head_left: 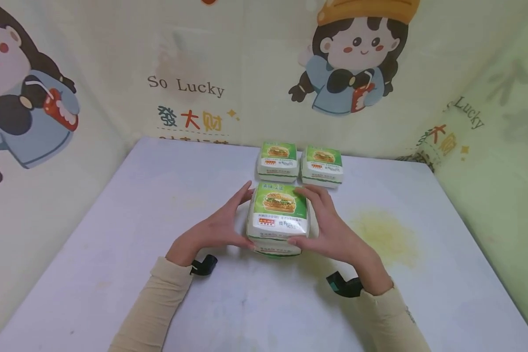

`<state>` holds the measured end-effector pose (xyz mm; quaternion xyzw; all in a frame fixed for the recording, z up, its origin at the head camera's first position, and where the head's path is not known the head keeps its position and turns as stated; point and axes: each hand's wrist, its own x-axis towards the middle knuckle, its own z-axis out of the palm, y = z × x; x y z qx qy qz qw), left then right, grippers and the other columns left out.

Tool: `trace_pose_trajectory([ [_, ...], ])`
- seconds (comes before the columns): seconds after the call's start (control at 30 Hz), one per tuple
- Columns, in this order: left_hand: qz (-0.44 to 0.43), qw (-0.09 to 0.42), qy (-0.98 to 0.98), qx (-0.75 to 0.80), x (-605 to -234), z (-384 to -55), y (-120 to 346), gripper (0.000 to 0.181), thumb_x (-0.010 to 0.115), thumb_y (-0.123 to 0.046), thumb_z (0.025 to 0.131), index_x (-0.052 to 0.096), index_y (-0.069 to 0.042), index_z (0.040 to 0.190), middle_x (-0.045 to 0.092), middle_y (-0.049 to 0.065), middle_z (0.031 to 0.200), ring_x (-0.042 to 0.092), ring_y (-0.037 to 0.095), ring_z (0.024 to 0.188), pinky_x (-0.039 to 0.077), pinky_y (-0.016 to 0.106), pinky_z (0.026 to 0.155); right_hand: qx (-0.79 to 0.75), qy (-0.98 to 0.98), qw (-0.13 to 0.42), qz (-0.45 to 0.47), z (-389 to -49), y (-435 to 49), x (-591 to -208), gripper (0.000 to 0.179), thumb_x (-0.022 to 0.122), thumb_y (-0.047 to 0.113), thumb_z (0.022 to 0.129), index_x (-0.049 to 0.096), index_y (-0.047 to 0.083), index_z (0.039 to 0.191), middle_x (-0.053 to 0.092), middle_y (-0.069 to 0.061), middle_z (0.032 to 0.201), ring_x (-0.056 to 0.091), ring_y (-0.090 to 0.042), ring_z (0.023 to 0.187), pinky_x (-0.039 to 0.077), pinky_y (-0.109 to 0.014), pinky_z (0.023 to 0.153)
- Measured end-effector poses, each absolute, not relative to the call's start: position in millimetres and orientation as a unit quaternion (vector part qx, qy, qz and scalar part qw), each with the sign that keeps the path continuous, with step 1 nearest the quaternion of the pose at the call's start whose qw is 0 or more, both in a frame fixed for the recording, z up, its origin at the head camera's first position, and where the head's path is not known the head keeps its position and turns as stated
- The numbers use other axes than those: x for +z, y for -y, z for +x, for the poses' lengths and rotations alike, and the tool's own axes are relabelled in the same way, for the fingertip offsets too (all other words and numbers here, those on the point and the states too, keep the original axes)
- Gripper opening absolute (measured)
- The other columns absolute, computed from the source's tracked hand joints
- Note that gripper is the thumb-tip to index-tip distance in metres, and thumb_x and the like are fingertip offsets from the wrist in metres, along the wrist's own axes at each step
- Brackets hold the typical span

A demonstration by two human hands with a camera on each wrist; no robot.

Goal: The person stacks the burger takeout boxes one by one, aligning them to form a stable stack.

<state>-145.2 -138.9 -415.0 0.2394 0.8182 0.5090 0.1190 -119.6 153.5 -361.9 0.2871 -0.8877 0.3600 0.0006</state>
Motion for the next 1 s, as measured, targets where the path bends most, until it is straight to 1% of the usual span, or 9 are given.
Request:
trace_pose_trajectory([
  [0.1,0.238,0.112,-0.806,0.531,-411.6,-143.5,147.5,0.139,0.096,-0.029,0.059,-0.003,-0.045,0.156,0.019,-0.011,0.164,0.019,0.017,0.153,0.018,0.059,0.122,0.356,0.887,-0.008,0.295,-121.3,-154.0,-360.5,0.097,0.083,0.043,0.077,0.025,0.028,0.153,0.02,0.001,0.156,0.021,-0.02,0.144,0.042,-0.053,0.11],
  [0.2,0.253,0.107,-0.792,0.546,-408.6,-142.0,151.3,0.136,0.094,-0.023,0.063,-0.002,-0.044,0.156,0.016,-0.01,0.165,0.016,0.017,0.153,0.017,0.06,0.122,0.356,0.885,-0.019,0.301,-123.0,-155.3,-359.3,0.098,0.083,0.043,0.077,0.023,0.029,0.154,0.017,0.001,0.159,0.02,-0.021,0.146,0.04,-0.056,0.111],
  [0.37,0.278,0.099,-0.779,0.553,-404.9,-141.6,148.6,0.13,0.092,-0.027,0.066,0.0,-0.04,0.157,0.013,-0.008,0.166,0.012,0.015,0.154,0.014,0.062,0.122,0.363,0.879,-0.028,0.307,-125.7,-157.2,-358.5,0.1,0.083,0.042,0.078,0.021,0.031,0.155,0.016,0.003,0.161,0.02,-0.02,0.147,0.038,-0.057,0.112],
  [0.53,0.284,0.094,-0.778,0.553,-405.0,-142.4,145.2,0.129,0.091,-0.028,0.067,0.002,-0.035,0.159,0.013,-0.007,0.166,0.012,0.014,0.154,0.015,0.059,0.123,0.376,0.872,-0.043,0.312,-127.2,-160.7,-361.3,0.099,0.083,0.039,0.079,0.02,0.032,0.156,0.015,0.003,0.162,0.019,-0.019,0.147,0.036,-0.058,0.113],
  [0.63,0.281,0.093,-0.783,0.547,-403.7,-142.3,143.8,0.129,0.091,-0.027,0.066,0.003,-0.038,0.158,0.012,-0.011,0.166,0.011,0.012,0.154,0.015,0.057,0.124,0.396,0.861,-0.043,0.317,-130.1,-166.3,-361.3,0.099,0.082,0.031,0.08,0.02,0.031,0.156,0.015,0.004,0.162,0.018,-0.018,0.148,0.033,-0.058,0.116],
  [0.7,0.283,0.088,-0.785,0.544,-401.8,-143.1,143.2,0.129,0.092,-0.027,0.065,0.004,-0.037,0.158,0.012,-0.012,0.166,0.011,0.011,0.154,0.015,0.058,0.123,0.407,0.854,-0.037,0.323,-134.4,-171.2,-360.1,0.097,0.08,0.027,0.081,0.02,0.031,0.156,0.015,0.003,0.163,0.017,-0.017,0.148,0.031,-0.058,0.117],
  [0.77,0.282,0.085,-0.787,0.541,-400.0,-144.3,142.4,0.129,0.092,-0.027,0.065,0.005,-0.037,0.158,0.012,-0.013,0.165,0.011,0.01,0.153,0.014,0.059,0.123,0.421,0.845,-0.032,0.329,-140.7,-177.0,-358.9,0.094,0.077,0.024,0.083,0.019,0.028,0.157,0.015,0.001,0.163,0.017,-0.019,0.149,0.03,-0.06,0.117],
  [0.87,0.286,0.084,-0.79,0.536,-398.0,-146.2,141.6,0.127,0.091,-0.029,0.066,0.005,-0.037,0.158,0.012,-0.011,0.166,0.011,0.01,0.153,0.015,0.06,0.122,0.446,0.834,-0.028,0.323,-152.7,-186.6,-357.2,0.084,0.069,0.022,0.089,0.02,0.023,0.157,0.015,-0.002,0.163,0.015,-0.022,0.149,0.029,-0.063,0.117],
  [1.0,0.29,0.09,-0.79,0.533,-396.7,-147.4,140.7,0.125,0.09,-0.032,0.067,0.005,-0.04,0.158,0.013,-0.012,0.165,0.011,0.007,0.153,0.016,0.057,0.123,0.48,0.828,-0.016,0.29,-170.0,-200.2,-357.8,0.068,0.055,0.018,0.098,0.022,0.016,0.157,0.017,-0.005,0.162,0.017,-0.028,0.149,0.026,-0.066,0.116],
])
